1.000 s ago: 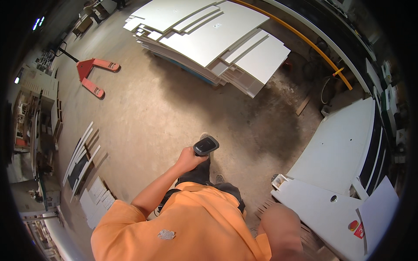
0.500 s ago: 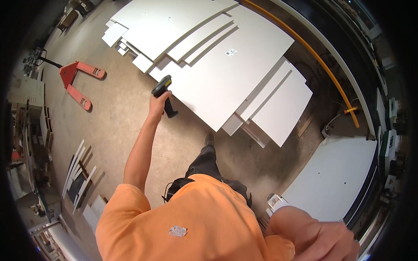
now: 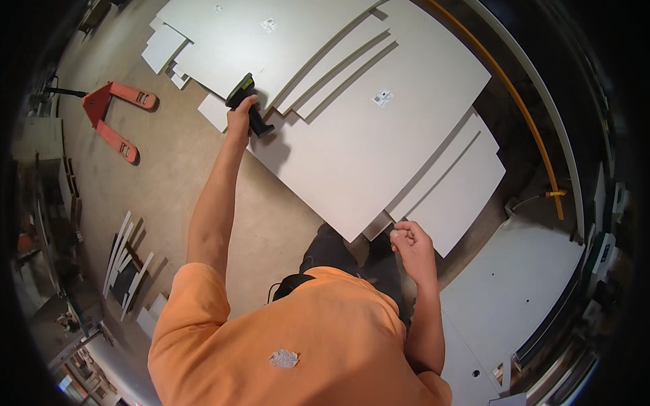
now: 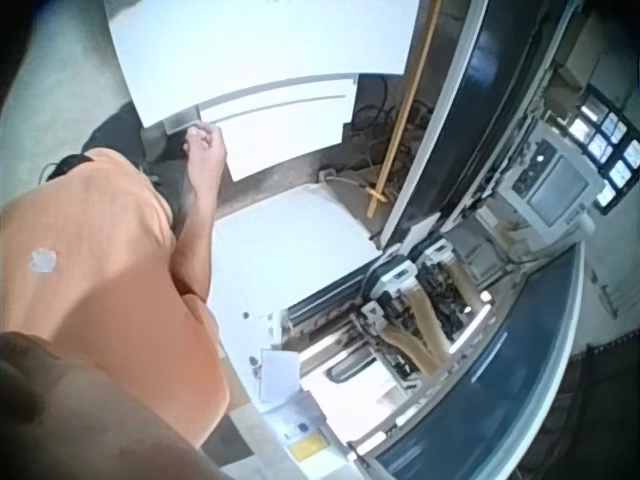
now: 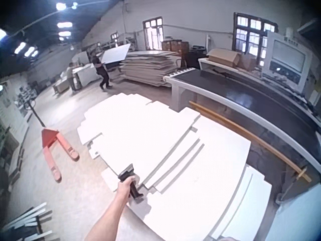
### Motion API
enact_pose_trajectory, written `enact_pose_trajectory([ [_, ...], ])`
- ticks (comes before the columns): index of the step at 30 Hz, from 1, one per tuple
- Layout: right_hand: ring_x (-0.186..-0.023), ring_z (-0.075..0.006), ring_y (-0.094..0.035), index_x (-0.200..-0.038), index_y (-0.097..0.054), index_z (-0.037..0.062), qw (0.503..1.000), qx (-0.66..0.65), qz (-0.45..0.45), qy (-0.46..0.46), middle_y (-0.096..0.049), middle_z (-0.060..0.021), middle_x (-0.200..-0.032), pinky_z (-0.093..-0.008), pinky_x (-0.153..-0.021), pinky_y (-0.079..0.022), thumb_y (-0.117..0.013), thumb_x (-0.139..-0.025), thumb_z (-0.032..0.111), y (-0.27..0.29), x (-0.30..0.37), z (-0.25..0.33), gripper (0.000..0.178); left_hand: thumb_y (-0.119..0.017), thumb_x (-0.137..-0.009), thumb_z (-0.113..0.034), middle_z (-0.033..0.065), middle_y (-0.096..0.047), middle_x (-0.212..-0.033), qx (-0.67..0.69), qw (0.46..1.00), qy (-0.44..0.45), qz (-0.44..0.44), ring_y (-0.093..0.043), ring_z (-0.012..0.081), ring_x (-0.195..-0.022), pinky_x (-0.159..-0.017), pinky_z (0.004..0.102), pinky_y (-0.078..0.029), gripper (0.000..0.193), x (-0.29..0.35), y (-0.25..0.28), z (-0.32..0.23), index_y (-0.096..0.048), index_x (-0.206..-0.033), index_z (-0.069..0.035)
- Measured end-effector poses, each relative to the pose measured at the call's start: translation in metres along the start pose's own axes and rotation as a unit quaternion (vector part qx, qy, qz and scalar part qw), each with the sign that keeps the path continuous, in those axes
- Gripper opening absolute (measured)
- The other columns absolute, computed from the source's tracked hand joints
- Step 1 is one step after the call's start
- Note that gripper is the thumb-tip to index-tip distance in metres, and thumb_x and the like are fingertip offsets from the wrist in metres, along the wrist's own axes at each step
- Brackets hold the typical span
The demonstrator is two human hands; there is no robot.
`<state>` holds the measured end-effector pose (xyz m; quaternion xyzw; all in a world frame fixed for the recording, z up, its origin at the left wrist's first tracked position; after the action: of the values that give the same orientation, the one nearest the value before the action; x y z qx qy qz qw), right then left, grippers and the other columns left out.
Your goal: The person scans labels on white panels using a handheld barcode scanner, then places the panels onto a conveyor belt. The person repeats this process for multiple panels, occasionally interacting with coworkers who are also handling panels.
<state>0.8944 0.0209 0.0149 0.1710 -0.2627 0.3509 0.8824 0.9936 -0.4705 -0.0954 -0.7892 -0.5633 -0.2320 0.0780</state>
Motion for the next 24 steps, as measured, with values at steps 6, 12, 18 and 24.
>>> enact_pose_trajectory([
  [6,-0.108,-0.0234,-0.065,-0.137,-0.048,-0.0021,0.936,-0.317,0.146,-0.037,-0.064,-0.015,-0.126,-0.0381,-0.095,-0.053,-0.061,-0.1,0.028,-0.08,-0.137,0.0,0.05,-0.074,-0.08,-0.018,0.0012,-0.063,-0.079,0.086,0.986,0.067,0.126,-0.057,0.0108,-0.072,-0.066,0.0284,-0.046,0.02,0.207,-0.05,0.065,-0.068,-0.087,-0.001],
  [12,-0.093,-0.0294,-0.071,-0.123,-0.058,-0.006,0.906,-0.399,0.125,-0.061,-0.069,-0.0184,-0.108,-0.0403,-0.082,-0.06,-0.062,-0.089,0.014,-0.063,-0.14,-0.013,0.04,-0.078,-0.077,-0.017,0.0041,-0.069,-0.087,-0.071,0.929,0.112,0.346,-0.061,0.013,-0.08,-0.075,0.0307,-0.051,0.03,0.361,-0.019,0.039,-0.068,-0.1,0.001],
  [18,-0.101,-0.0268,-0.067,-0.131,-0.048,-0.0051,0.919,-0.378,0.112,0.022,-0.062,-0.017,-0.114,-0.0396,-0.087,-0.058,-0.058,-0.079,0.009,0.032,-0.029,-0.031,0.055,-0.069,-0.073,-0.007,0.0,-0.056,-0.06,-0.296,0.916,-0.128,0.237,-0.052,0.0063,-0.058,-0.053,0.0279,-0.045,0.013,0.395,0.012,-0.037,-0.062,-0.081,0.0],
  [24,-0.092,-0.0218,-0.068,-0.124,-0.056,-0.0077,0.908,-0.414,0.053,0.044,-0.067,-0.0129,-0.1,-0.0353,-0.083,-0.057,-0.059,-0.078,0.012,0.182,0.058,-0.09,0.05,-0.069,-0.071,-0.01,0.0077,-0.057,-0.062,-0.349,0.875,-0.126,0.312,-0.051,0.0152,-0.056,-0.055,0.0321,-0.045,0.019,0.477,-0.091,-0.037,-0.062,-0.083,0.002],
])
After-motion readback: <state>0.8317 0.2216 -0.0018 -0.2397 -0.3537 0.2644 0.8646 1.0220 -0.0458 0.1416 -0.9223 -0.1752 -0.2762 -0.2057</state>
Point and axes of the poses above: each hand's wrist, its own x-axis away from the middle knuckle, its own y-axis out of the back of the hand, z = x × y, the point moved 2 cm from there along -x, towards the middle knuckle
